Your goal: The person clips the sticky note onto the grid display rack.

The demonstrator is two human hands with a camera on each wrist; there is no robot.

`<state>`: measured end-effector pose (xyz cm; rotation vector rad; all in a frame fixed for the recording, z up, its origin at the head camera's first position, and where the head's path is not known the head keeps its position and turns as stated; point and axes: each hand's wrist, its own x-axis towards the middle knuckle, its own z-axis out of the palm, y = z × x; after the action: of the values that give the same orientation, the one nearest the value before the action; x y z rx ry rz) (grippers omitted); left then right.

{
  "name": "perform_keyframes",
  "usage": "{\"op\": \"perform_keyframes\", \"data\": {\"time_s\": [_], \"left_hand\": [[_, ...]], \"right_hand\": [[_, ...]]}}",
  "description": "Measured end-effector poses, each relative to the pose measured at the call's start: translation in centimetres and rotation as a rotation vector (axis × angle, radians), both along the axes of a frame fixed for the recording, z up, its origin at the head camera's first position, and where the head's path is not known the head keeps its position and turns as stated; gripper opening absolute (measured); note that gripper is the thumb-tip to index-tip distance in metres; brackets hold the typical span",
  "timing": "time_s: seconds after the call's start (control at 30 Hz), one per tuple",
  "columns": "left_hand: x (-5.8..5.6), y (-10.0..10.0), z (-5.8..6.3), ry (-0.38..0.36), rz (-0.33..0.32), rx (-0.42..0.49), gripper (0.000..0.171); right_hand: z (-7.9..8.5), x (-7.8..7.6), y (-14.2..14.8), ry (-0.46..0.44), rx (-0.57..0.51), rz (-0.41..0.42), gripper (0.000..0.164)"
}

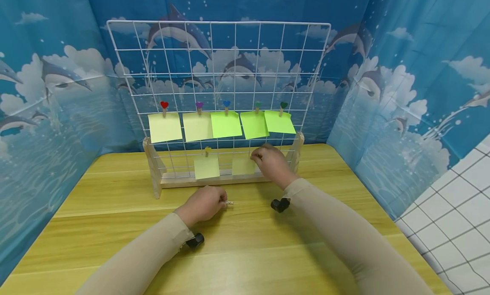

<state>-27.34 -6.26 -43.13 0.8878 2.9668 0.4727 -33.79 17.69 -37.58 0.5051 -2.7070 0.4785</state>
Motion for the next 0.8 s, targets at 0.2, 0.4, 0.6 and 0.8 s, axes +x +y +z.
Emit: {"op": "perform_keyframes", "data": {"time_s": [0.2,0.4,0.6,0.8], "left_hand": [[0.05,-0.06,0.04,0.001,-0.006,0.0,0.007],[-0.08,0.01,-0.01,0.002,-0.002,-0.004,0.007],[0.01,0.13,0.23,-0.01,0.008,0.009,0.007],[0.18,0.39,0.58,-0.006,0.017,0.033,0.009]], "right_hand": [[0.03,-0.29,-0.26,-0.011,0.01,-0.047,0.023],[0.14,-0.42,-0.52,0.005,0.015,-0.068,0.023],[0.11,-0.6,-0.87,-0.004,-0.003,-0.085,0.024],[-0.09,-0.76,-1.04,0.001,-0.013,-0.096,0.024]]}}
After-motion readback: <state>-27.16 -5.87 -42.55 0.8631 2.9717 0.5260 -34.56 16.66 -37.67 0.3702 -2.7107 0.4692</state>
